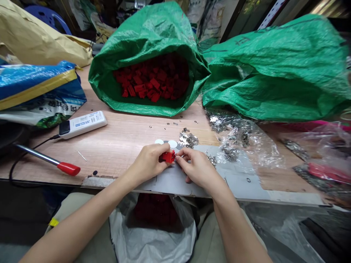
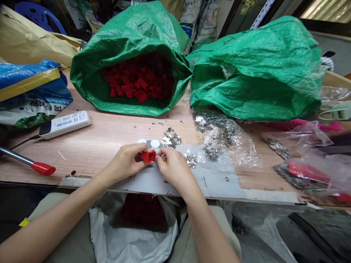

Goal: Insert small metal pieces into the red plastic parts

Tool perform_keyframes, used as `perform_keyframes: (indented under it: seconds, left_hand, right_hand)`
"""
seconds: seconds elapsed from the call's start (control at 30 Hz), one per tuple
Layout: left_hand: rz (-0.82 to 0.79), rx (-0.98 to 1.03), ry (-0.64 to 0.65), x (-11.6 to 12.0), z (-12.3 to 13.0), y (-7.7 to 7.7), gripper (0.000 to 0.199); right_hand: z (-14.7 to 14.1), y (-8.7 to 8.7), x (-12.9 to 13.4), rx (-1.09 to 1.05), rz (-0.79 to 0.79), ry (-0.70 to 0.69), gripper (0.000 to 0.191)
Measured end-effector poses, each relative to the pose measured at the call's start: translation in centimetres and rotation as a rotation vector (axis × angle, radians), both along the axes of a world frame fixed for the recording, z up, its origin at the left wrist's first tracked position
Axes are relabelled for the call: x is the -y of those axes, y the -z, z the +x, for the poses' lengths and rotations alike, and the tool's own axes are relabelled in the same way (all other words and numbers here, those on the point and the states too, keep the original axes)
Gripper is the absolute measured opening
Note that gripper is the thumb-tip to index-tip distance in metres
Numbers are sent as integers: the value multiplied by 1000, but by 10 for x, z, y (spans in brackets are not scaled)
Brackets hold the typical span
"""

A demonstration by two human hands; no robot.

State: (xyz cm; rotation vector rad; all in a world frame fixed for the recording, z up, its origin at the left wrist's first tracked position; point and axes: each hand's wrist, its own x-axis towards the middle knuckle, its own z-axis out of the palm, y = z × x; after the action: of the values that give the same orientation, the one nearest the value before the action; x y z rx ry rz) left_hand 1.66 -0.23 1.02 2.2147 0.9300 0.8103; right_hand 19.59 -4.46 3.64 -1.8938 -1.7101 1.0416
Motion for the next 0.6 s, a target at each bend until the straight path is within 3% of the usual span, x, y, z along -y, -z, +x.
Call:
perform_keyframes:
  seconds: [0.17,0.37,0.47,0.6]
  left_hand:
    - [-10,-2,2,-1,1,-1,21]
    - [-184,36,-104,2,1,2,18]
    - [-372,212,-140,1,2,3,24]
    - [-846,700,-193,-6,-1,-4,37]
  right_hand:
    - [5,3,-2,-40,-5,6,11]
    - [21,11,-11,-588,-200,-12,26]
    - [24,9,-12,-675,-175,24,36]
    - [22,4,-6,-645,35,33,45]
